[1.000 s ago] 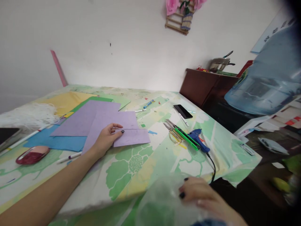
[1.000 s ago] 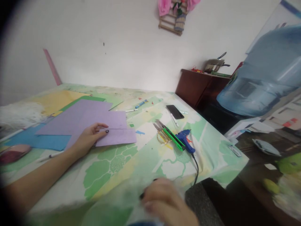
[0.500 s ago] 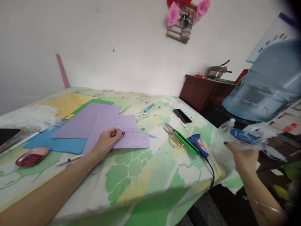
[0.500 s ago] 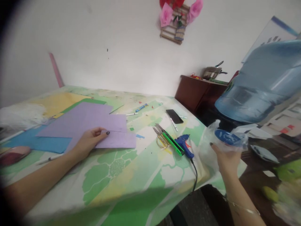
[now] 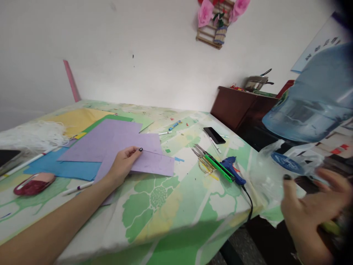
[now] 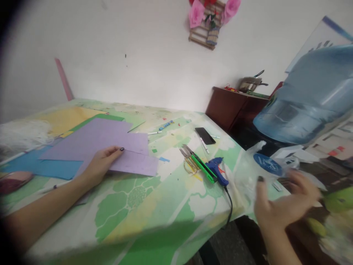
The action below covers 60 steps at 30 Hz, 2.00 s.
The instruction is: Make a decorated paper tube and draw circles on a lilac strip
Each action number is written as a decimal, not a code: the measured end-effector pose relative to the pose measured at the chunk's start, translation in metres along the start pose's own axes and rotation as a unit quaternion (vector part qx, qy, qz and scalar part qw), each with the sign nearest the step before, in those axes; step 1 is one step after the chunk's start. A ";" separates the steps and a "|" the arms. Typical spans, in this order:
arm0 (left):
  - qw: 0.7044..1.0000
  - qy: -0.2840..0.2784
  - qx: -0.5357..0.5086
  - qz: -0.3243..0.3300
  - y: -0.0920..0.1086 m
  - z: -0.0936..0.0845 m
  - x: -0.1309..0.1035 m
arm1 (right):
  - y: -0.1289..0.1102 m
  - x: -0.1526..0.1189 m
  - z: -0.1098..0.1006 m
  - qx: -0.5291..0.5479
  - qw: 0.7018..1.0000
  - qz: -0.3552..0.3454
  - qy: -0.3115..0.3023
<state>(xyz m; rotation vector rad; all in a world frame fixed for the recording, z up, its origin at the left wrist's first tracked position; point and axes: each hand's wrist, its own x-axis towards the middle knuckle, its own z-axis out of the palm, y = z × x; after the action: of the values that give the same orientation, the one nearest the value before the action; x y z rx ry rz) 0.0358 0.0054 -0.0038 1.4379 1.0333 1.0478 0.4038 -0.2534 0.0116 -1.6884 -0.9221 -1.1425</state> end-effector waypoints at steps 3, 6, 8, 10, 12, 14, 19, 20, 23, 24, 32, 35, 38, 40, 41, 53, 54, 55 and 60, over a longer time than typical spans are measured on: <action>1.000 0.010 -0.002 0.006 0.003 0.002 -0.001 | -0.039 -0.011 0.013 0.032 0.954 -0.130 -0.268; 1.000 0.017 -0.001 0.013 0.006 0.000 -0.003 | -0.059 -0.025 0.042 -0.028 0.893 -0.106 -0.437; 1.000 0.018 0.000 0.016 0.007 -0.003 -0.003 | -0.065 -0.031 0.059 -0.049 0.875 -0.094 -0.472; 1.000 0.019 -0.002 0.019 0.005 -0.007 -0.002 | -0.068 -0.033 0.071 -0.061 0.862 -0.082 -0.497; 1.000 0.016 -0.010 0.017 0.002 -0.010 0.001 | -0.073 -0.030 0.078 -0.069 0.849 -0.070 -0.520; 1.000 0.009 -0.022 0.012 -0.001 -0.013 0.005 | -0.081 -0.024 0.083 -0.075 0.839 -0.062 -0.535; 1.000 -0.001 -0.016 0.011 -0.004 -0.017 0.015 | -0.120 -0.016 0.104 -0.067 0.826 -0.060 -0.556; 1.000 -0.005 -0.008 0.013 -0.004 -0.018 0.017 | -0.129 -0.016 0.112 -0.061 0.823 -0.065 -0.561; 0.999 -0.021 0.024 0.010 -0.004 -0.021 0.021 | -0.152 -0.019 0.138 -0.042 0.812 -0.082 -0.577; 0.999 -0.026 0.034 0.009 -0.004 -0.022 0.022 | -0.158 -0.021 0.147 -0.039 0.808 -0.085 -0.582; 0.992 -0.071 0.099 0.009 -0.005 -0.026 0.027 | -0.195 -0.022 0.179 0.027 0.831 -0.108 -0.545; 0.990 -0.093 0.102 0.005 -0.011 -0.023 0.031 | -0.206 -0.025 0.174 0.120 0.821 -0.148 -0.538; 0.989 -0.109 0.097 0.007 -0.016 -0.020 0.032 | -0.209 -0.033 0.168 0.245 0.775 -0.108 -0.572; 0.988 -0.122 0.094 0.010 -0.018 -0.019 0.032 | -0.208 -0.039 0.165 0.312 0.733 -0.059 -0.602; 0.987 -0.128 0.096 0.008 -0.018 -0.019 0.031 | -0.208 -0.041 0.164 0.328 0.716 -0.045 -0.615; 0.994 0.037 0.097 0.036 -0.017 -0.035 0.032 | -0.169 -0.016 0.175 0.236 0.812 0.043 -0.533; 0.995 0.053 0.081 0.035 -0.016 -0.036 0.033 | -0.167 -0.014 0.176 0.238 0.805 0.066 -0.539; 0.996 0.061 0.060 0.030 -0.014 -0.037 0.034 | -0.166 -0.013 0.176 0.248 0.792 0.089 -0.550; 0.994 0.053 0.081 0.053 -0.009 -0.028 0.019 | -0.182 -0.022 0.165 0.393 0.613 0.216 -0.650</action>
<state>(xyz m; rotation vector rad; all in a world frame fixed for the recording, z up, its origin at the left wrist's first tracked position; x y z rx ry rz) 0.0126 0.0312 -0.0087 1.5972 1.1500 1.1489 0.2817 -0.0387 0.0045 -1.5810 -1.3842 1.0144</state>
